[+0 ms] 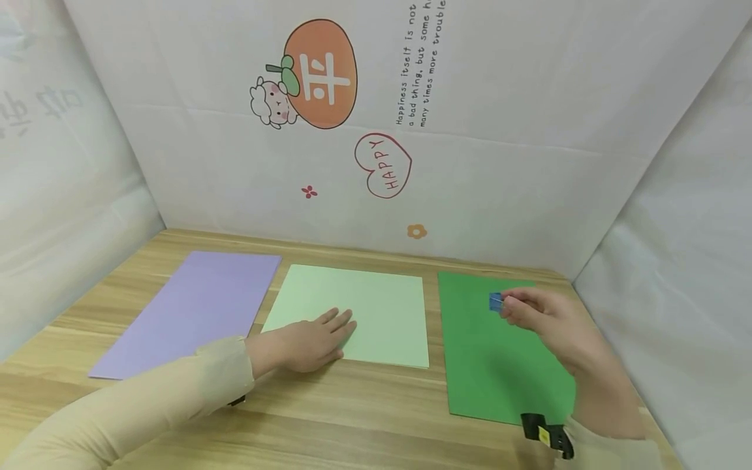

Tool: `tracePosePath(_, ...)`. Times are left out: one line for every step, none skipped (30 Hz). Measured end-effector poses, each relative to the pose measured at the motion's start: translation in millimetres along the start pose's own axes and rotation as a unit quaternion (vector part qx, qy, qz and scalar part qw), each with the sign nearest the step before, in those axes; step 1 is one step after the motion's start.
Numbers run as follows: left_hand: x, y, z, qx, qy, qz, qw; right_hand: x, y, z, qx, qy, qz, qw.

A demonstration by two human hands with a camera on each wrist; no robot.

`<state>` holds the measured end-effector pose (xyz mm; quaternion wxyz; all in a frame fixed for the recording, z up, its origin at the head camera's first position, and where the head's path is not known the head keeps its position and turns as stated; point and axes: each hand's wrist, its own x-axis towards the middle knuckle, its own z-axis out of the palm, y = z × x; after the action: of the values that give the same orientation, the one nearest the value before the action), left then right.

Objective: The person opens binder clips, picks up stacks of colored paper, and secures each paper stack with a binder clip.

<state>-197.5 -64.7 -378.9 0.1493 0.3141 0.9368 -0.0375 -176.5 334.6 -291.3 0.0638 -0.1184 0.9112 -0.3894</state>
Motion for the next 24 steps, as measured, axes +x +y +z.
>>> tracePosePath(-0.9,0.6,-0.4,-0.002,-0.001,0.0,1.0,3,-2,3,0.014,0.002,-0.015,1.0)
tracePosePath(-1.7,1.0,-0.6,-0.001,-0.002,0.0,1.0,6,-3,5,0.026,0.003,-0.032,0.999)
tracePosePath(-2.4,1.4,-0.6,0.002,-0.002,0.0,1.0,8,-4,8,0.038,0.005,-0.05,0.998)
tracePosePath(-3.0,1.7,-1.0,0.005,-0.002,0.001,1.0,10,-6,10,0.044,0.01,-0.067,0.997)
tracePosePath(-3.2,1.8,-1.1,0.011,-0.003,0.001,0.9999,13,-8,12,0.051,0.014,-0.086,0.995)
tracePosePath(-3.0,1.6,-1.0,0.015,-0.003,0.002,0.9999,14,-10,14,0.054,0.019,-0.1,0.993)
tracePosePath(-2.9,1.4,-1.0,0.018,-0.004,0.003,0.9998,16,-13,16,0.056,0.021,-0.106,0.993)
tracePosePath(-3.4,1.4,-1.5,0.022,-0.004,0.003,0.9998,17,-16,17,0.057,0.023,-0.105,0.993)
tracePosePath(-3.7,1.4,-1.8,0.023,-0.006,0.003,0.9997,18,-19,18,0.053,0.025,-0.102,0.993)
tracePosePath(-3.7,1.6,-3.0,0.024,-0.008,0.004,0.9997,19,-22,19,0.051,0.027,-0.098,0.993)
tracePosePath(-3.8,1.9,-4.0,0.022,-0.011,0.004,0.9997,19,-25,19,0.05,0.027,-0.093,0.994)
tracePosePath(-4.0,2.1,-5.2,0.019,-0.012,0.004,0.9997,20,-28,20,0.051,0.026,-0.091,0.994)
tracePosePath(-4.3,2.2,-6.5,0.016,-0.014,0.005,0.9998,21,-30,20,0.054,0.023,-0.091,0.994)
tracePosePath(-4.4,2.3,-7.5,0.014,-0.015,0.005,0.9998,21,-32,21,0.06,0.02,-0.092,0.994)
tracePosePath(-4.4,2.3,-8.6,0.011,-0.017,0.006,0.9998,23,-33,22,0.07,0.016,-0.096,0.993)
tracePosePath(-4.6,2.3,-9.7,0.006,-0.018,0.006,0.9998,24,-35,23,0.08,0.01,-0.104,0.991)
tracePosePath(-4.7,2.1,-10.6,0.001,-0.018,0.007,0.9998,25,-37,24,0.09,0.006,-0.112,0.99)
tracePosePath(-4.6,1.8,-11.2,-0.002,-0.018,0.007,0.9998,26,-38,25,0.103,0.002,-0.119,0.988)
tracePosePath(-4.4,1.4,-11.5,-0.007,-0.018,0.009,0.9998,27,-39,26,0.114,-0.002,-0.124,0.986)
tracePosePath(-4.2,1.0,-11.9,-0.012,-0.019,0.008,0.9997,28,-41,27,0.122,-0.006,-0.129,0.984)
tracePosePath(-3.8,0.6,-12.5,-0.016,-0.019,0.009,0.9996,29,-42,28,0.127,-0.008,-0.133,0.983)
tracePosePath(-3.2,0.0,-12.7,-0.021,-0.019,0.01,0.9996,30,-44,28,0.13,-0.01,-0.136,0.982)
tracePosePath(-2.7,-0.5,-13.0,-0.023,-0.019,0.012,0.9995,31,-45,29,0.135,-0.01,-0.135,0.982)
tracePosePath(-1.8,-1.1,-13.3,-0.026,-0.019,0.014,0.9994,32,-47,30,0.139,-0.011,-0.134,0.981)
